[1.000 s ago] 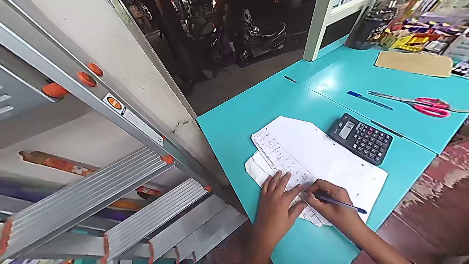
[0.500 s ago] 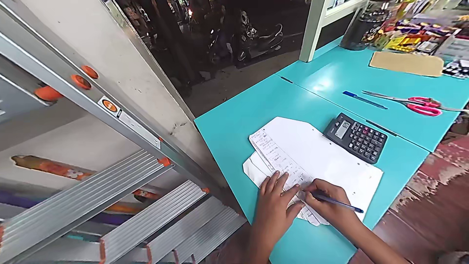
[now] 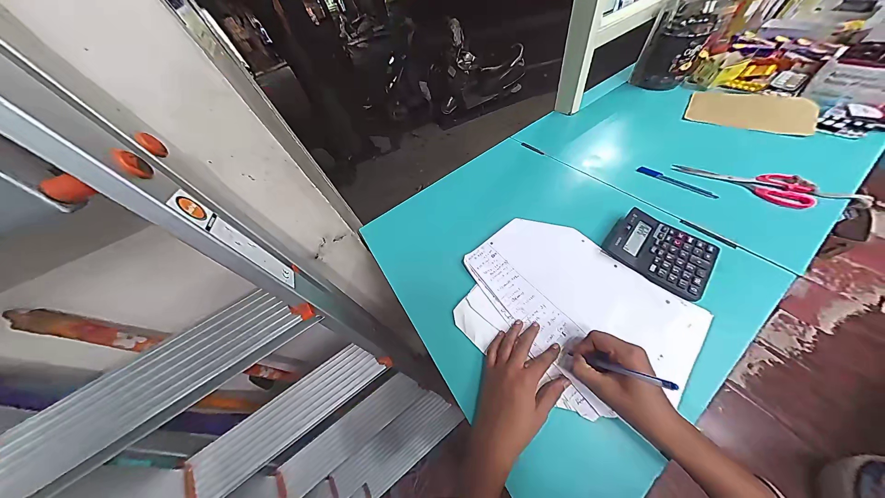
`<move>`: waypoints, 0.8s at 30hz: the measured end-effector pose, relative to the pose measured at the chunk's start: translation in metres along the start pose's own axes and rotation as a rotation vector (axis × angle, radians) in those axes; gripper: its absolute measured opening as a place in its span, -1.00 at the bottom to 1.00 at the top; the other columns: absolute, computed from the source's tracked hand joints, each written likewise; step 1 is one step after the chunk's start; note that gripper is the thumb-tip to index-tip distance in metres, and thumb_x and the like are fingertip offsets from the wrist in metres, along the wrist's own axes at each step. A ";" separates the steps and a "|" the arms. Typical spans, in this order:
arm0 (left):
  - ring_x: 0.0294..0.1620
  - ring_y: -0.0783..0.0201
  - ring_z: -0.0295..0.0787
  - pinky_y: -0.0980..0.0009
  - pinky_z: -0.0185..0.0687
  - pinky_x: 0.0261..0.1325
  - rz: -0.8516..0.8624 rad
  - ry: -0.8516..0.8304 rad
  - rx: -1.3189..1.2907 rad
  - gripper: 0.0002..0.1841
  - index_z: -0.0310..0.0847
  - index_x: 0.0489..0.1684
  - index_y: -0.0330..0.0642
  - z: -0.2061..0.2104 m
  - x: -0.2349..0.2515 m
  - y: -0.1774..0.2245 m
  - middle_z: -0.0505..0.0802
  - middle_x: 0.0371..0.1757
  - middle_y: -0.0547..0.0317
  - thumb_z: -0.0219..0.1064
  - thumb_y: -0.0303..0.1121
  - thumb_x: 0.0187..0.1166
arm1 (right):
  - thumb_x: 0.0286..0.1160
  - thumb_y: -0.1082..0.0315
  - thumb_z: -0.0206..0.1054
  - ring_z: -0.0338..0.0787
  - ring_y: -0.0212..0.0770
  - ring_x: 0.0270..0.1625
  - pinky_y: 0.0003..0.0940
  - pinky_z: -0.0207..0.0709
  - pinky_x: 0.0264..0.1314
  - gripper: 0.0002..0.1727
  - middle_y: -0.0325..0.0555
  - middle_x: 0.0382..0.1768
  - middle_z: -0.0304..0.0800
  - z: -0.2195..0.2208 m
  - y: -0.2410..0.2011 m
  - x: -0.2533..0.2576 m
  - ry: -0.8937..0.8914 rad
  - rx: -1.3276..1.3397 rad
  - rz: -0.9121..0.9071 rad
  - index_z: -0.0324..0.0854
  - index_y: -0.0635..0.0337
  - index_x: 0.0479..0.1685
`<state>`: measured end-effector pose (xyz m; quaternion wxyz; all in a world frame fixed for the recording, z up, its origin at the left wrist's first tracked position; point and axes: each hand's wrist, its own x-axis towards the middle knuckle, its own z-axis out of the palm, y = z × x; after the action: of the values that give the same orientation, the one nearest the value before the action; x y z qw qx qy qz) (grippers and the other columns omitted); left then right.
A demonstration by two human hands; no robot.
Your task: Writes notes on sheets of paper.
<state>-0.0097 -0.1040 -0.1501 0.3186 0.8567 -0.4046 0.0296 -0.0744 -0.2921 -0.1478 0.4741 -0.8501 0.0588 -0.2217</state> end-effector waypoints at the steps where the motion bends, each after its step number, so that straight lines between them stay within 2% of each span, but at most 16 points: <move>1: 0.72 -0.04 0.43 -0.15 0.23 0.72 0.001 0.001 -0.002 -0.59 0.81 0.31 0.24 0.000 0.000 0.000 0.66 0.60 0.17 0.30 0.07 0.61 | 0.18 0.25 0.40 0.55 -0.69 -0.57 -0.76 0.39 -0.53 -0.87 -0.41 -0.61 0.66 0.000 0.000 0.000 0.002 -0.002 -0.001 0.70 0.10 -0.51; 20: 0.70 -0.04 0.44 -0.15 0.25 0.71 0.009 0.022 0.012 -0.60 0.82 0.30 0.26 0.001 0.000 -0.001 0.68 0.59 0.18 0.30 0.07 0.60 | 0.16 0.28 0.39 0.55 -0.68 -0.57 -0.77 0.40 -0.52 -0.88 -0.38 -0.61 0.65 0.002 -0.001 0.000 0.044 -0.053 -0.012 0.70 0.13 -0.49; 24: 0.74 -0.04 0.39 -0.15 0.19 0.74 -0.014 -0.033 -0.002 -0.59 0.80 0.34 0.25 -0.002 0.001 0.001 0.64 0.62 0.18 0.28 0.07 0.63 | 0.16 0.26 0.40 0.58 -0.67 -0.56 -0.74 0.44 -0.51 -0.87 -0.38 -0.59 0.68 0.000 -0.001 -0.002 0.043 -0.063 0.011 0.71 0.12 -0.49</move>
<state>-0.0090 -0.1038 -0.1480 0.3127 0.8597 -0.4037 0.0127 -0.0758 -0.2907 -0.1473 0.4469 -0.8593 0.0807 -0.2354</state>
